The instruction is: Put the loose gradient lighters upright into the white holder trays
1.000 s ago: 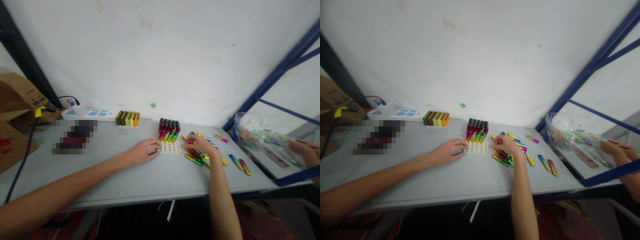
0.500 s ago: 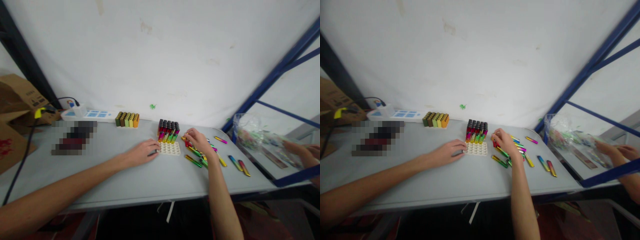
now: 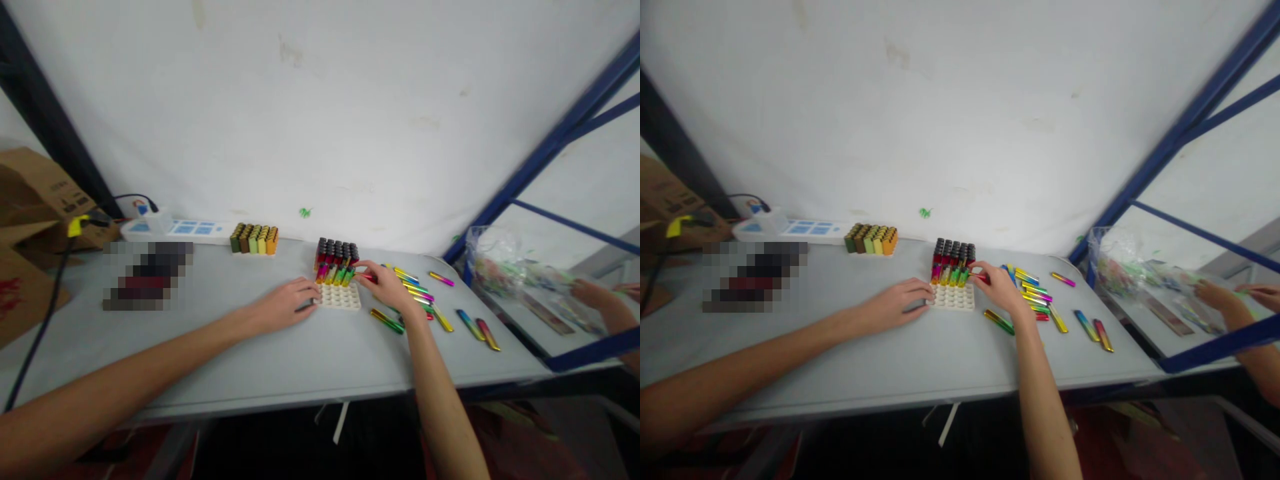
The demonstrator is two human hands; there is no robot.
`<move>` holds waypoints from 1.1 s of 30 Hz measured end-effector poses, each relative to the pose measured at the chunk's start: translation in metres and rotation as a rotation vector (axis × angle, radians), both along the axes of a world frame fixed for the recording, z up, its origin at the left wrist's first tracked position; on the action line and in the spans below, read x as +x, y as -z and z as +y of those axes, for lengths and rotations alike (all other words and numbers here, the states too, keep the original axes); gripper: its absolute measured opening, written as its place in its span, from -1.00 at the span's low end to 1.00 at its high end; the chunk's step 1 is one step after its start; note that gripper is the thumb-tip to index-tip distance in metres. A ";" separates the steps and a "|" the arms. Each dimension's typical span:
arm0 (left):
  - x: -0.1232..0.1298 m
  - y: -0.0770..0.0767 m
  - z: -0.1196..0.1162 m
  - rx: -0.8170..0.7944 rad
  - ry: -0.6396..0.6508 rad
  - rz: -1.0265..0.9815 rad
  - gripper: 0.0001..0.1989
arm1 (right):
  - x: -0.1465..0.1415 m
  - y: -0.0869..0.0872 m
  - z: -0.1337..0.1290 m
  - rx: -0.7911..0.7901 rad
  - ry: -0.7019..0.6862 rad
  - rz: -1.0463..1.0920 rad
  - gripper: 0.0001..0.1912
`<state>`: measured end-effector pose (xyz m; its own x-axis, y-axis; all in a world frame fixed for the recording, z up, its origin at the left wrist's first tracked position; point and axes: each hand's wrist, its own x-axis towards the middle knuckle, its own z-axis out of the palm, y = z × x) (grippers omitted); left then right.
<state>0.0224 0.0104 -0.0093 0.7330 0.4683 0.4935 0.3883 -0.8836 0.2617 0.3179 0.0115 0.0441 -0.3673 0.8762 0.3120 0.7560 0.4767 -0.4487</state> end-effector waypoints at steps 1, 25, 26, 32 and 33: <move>0.000 0.000 0.000 -0.001 -0.001 0.002 -0.82 | 0.000 0.000 0.000 0.003 0.008 -0.001 -0.70; 0.000 -0.002 -0.001 -0.004 -0.005 0.017 -0.83 | -0.001 -0.004 0.001 0.035 0.006 0.011 -0.71; 0.000 -0.002 -0.001 -0.004 -0.005 0.017 -0.83 | 0.000 -0.004 0.002 0.043 0.008 0.012 -0.71; 0.001 -0.003 -0.001 0.001 0.000 0.022 -0.82 | 0.004 -0.002 0.001 -0.038 -0.029 0.011 -0.72; 0.001 -0.004 -0.001 0.000 0.000 0.021 -0.82 | 0.004 -0.001 0.001 -0.057 -0.034 0.002 -0.72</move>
<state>0.0231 0.0089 -0.0058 0.7434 0.4683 0.4776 0.3936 -0.8836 0.2537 0.3220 0.0124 0.0456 -0.3967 0.8795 0.2628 0.7389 0.4758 -0.4771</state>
